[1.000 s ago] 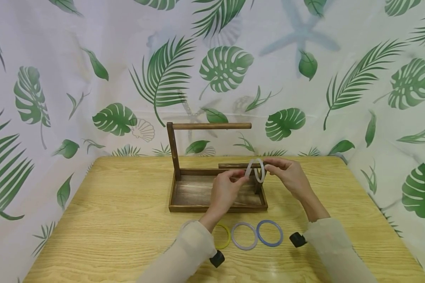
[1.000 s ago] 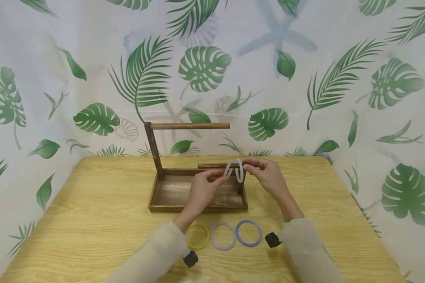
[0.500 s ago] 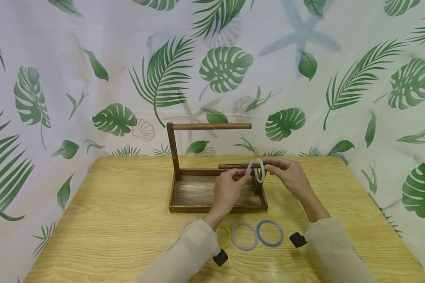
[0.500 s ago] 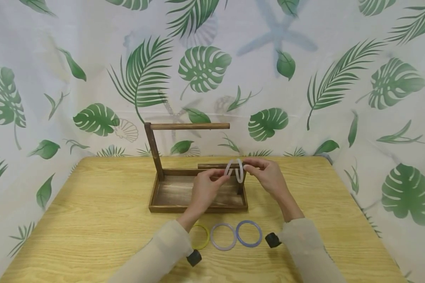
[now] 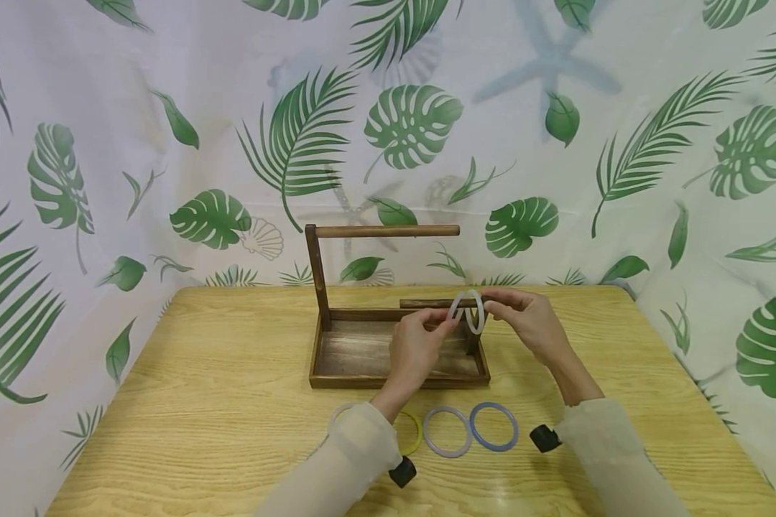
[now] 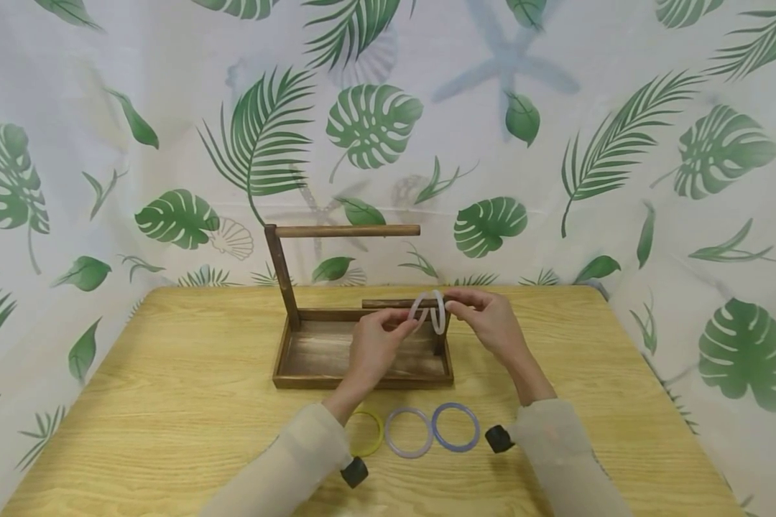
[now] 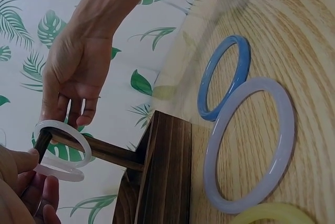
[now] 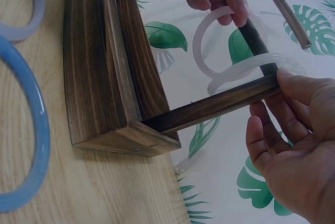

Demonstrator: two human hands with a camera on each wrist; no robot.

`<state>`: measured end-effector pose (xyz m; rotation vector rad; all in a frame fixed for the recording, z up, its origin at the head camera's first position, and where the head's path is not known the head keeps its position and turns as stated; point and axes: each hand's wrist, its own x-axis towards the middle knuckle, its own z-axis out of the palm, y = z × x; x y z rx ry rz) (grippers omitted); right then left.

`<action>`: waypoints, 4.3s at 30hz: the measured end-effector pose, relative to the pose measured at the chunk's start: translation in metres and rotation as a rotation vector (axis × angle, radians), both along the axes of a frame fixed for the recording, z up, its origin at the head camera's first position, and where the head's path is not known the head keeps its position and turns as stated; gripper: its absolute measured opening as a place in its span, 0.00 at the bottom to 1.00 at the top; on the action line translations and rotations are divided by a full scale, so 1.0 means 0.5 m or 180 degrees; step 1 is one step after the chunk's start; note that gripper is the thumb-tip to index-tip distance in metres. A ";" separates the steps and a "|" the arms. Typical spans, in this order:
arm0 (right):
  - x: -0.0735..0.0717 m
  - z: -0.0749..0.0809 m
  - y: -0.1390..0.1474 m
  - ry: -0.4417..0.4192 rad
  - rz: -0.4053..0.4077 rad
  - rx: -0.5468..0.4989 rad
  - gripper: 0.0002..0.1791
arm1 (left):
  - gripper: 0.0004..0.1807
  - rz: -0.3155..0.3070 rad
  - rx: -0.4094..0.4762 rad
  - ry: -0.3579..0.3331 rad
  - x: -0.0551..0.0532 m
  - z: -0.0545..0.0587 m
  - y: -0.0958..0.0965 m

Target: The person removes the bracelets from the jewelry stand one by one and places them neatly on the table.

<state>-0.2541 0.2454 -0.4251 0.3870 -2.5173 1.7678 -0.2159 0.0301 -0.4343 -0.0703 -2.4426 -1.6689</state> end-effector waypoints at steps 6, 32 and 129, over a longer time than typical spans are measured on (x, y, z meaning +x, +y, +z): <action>0.001 0.001 0.000 -0.0026 -0.0001 0.0012 0.22 | 0.10 -0.0017 0.0044 0.0054 0.003 -0.001 -0.005; 0.000 0.000 0.001 -0.0026 0.0003 0.0062 0.22 | 0.10 0.0074 -0.0012 0.0171 0.004 -0.005 -0.027; 0.000 -0.001 0.003 -0.0034 0.0016 0.0028 0.23 | 0.13 0.0157 0.0114 0.0185 0.023 -0.014 -0.148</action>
